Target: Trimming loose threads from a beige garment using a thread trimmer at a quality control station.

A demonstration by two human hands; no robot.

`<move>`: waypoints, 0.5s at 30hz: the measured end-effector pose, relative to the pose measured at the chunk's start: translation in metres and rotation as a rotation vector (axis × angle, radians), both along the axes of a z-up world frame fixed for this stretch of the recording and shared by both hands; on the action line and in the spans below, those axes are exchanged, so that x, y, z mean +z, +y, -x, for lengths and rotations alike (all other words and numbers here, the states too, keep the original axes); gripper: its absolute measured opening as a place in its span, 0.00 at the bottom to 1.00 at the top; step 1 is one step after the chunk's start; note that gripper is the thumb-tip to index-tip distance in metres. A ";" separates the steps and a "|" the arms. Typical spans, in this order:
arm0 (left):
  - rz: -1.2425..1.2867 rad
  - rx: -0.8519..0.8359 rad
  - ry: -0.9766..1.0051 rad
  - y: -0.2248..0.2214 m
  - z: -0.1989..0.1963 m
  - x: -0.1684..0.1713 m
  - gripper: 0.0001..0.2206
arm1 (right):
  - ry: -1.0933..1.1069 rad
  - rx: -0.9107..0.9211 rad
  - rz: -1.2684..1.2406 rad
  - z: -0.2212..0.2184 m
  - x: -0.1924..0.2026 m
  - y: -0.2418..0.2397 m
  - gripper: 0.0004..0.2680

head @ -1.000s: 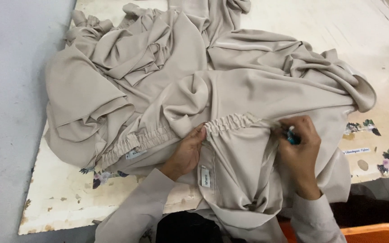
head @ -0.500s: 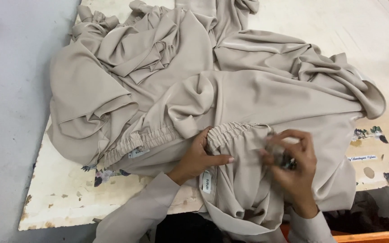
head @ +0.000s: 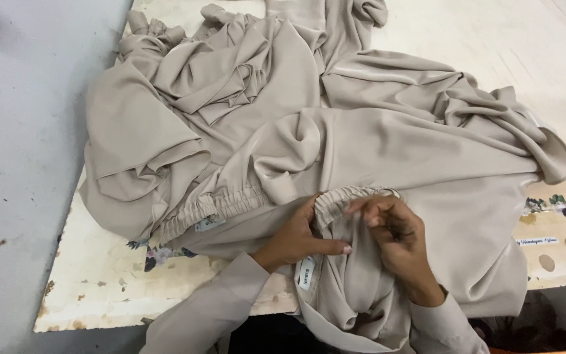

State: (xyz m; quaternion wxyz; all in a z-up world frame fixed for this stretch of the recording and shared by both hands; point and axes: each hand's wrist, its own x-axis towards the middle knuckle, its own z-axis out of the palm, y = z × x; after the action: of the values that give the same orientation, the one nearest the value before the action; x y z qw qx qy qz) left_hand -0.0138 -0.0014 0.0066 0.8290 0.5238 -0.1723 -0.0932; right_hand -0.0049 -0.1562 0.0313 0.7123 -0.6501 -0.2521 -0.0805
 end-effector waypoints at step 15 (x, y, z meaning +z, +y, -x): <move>-0.075 -0.119 0.211 0.007 -0.004 -0.007 0.32 | -0.326 -0.851 0.402 -0.022 -0.002 -0.098 0.07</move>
State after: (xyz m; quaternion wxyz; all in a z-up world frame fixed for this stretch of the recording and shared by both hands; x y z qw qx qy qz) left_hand -0.0098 0.0060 -0.0007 0.8153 0.5308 -0.1113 -0.2031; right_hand 0.0175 -0.2544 0.0290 0.4281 -0.7987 -0.0832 -0.4147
